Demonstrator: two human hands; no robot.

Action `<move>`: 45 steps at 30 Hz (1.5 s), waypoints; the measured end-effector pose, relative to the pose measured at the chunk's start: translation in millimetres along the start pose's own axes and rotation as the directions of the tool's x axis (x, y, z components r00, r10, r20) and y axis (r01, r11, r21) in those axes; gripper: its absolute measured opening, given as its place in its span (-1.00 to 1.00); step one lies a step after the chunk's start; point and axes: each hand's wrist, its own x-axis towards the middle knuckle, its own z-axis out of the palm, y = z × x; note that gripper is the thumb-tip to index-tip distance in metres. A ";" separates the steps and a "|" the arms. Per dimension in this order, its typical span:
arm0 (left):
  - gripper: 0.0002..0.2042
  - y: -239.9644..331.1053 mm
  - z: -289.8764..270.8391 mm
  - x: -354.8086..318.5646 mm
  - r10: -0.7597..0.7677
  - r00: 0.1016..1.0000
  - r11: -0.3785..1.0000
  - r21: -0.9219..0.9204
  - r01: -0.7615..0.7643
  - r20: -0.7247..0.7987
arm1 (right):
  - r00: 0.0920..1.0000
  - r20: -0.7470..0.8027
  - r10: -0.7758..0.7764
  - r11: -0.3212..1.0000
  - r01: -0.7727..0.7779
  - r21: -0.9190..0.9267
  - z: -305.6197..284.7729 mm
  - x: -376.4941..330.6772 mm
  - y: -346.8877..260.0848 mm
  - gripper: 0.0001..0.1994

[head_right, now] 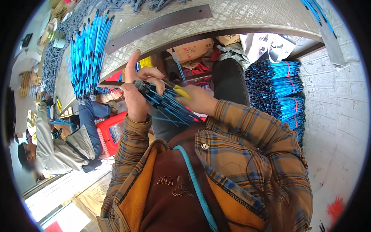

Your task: The person aligns umbrella ribs, threads wire through their base, attaches them around a plastic hub, and tightens and cuts the securing wire using pliers.

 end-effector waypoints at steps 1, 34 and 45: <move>-0.29 2.9 0.9 -2.7 -0.009 0.999 0.999 0.049 0.010 -0.038 | 1.000 0.005 -0.006 1.000 0.006 0.002 3.0 1.9 1.7 -0.69; -0.70 4.6 -1.2 -28.5 -0.238 0.971 0.907 0.362 0.213 0.024 | 0.758 0.632 0.160 0.964 -0.259 0.066 -128.3 -18.9 -101.1 -0.61; -0.67 7.0 1.6 -27.8 -0.274 0.962 0.914 0.314 0.258 0.007 | 0.776 0.619 0.121 0.966 -0.236 0.108 -126.3 -20.3 -102.1 -0.61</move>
